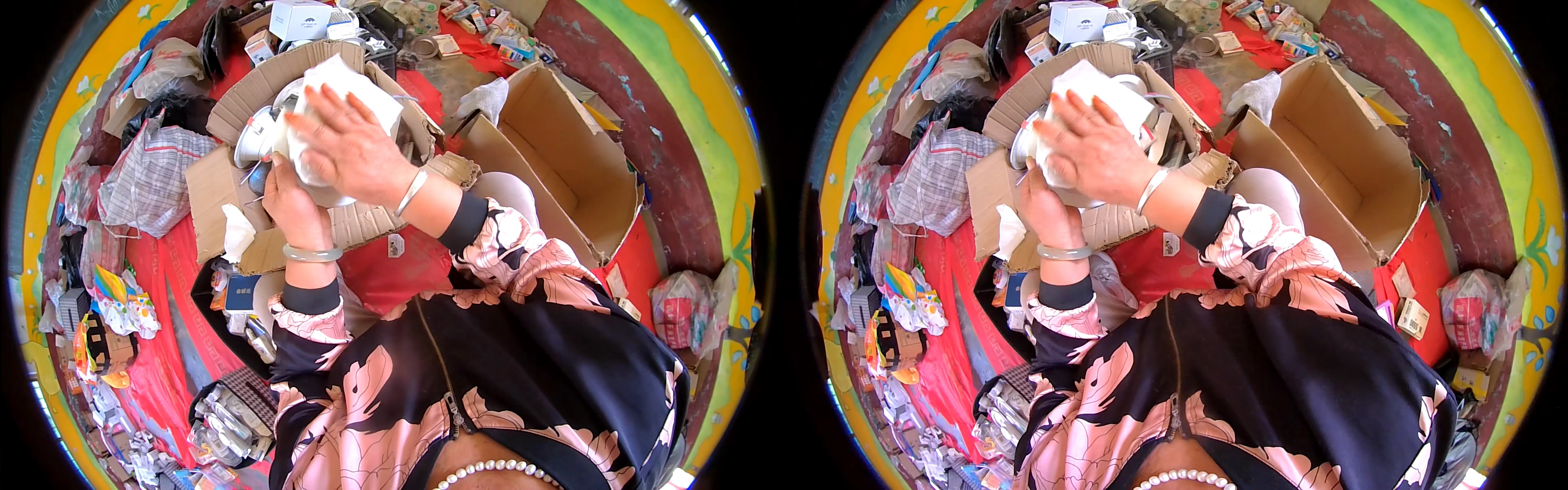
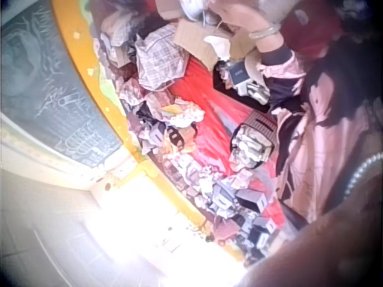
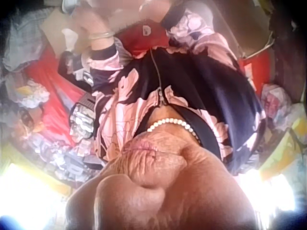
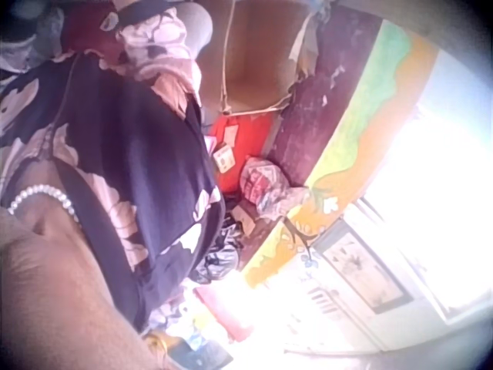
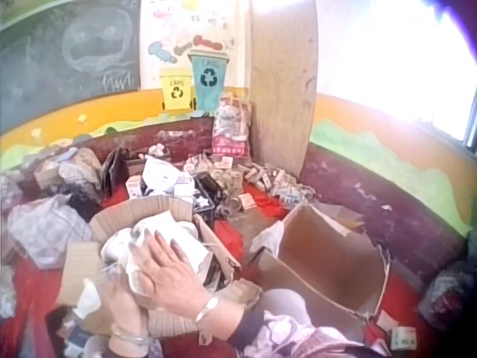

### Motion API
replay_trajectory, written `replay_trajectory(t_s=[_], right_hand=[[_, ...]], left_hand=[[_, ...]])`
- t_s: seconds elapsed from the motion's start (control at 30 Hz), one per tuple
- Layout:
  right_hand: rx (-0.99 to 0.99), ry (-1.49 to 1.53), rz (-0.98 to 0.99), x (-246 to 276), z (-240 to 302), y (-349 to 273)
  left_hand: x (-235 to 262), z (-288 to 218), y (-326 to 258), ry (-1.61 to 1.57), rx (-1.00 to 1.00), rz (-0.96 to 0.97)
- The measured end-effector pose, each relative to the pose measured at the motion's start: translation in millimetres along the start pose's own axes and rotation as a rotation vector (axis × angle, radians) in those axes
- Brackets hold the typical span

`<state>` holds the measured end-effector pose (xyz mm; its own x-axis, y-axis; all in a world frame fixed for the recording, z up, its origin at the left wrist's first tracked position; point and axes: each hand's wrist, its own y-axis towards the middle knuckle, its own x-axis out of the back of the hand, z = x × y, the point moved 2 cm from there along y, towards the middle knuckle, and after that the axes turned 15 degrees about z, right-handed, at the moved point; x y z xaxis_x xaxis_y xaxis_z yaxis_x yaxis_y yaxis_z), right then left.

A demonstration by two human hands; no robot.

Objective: The person wipes white recessed light fixtures with a grey cloth, handling them one at a time and removing them from a cardboard box.

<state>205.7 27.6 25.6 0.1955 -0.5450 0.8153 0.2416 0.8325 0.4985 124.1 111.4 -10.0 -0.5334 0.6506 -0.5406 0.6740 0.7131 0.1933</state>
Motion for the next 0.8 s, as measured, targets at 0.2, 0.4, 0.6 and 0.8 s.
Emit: replay_trajectory(t_s=[0.2,0.4,0.6,0.8], right_hand=[[-0.042,0.042,0.049,-7.1,9.8,-27.7],[0.079,0.053,-0.011,3.1,12.4,-4.9],[0.022,0.089,0.019,-15.0,-0.6,-26.5],[-0.189,0.707,-0.377,-21.9,-14.2,-15.4]], left_hand=[[6.8,-2.2,2.4,-0.031,0.000,0.012],[6.4,-4.1,-0.4,0.035,-0.075,0.058],[34.6,-4.6,20.1,-0.227,0.044,0.007],[20.9,-1.8,14.6,-0.250,-0.003,0.046]])
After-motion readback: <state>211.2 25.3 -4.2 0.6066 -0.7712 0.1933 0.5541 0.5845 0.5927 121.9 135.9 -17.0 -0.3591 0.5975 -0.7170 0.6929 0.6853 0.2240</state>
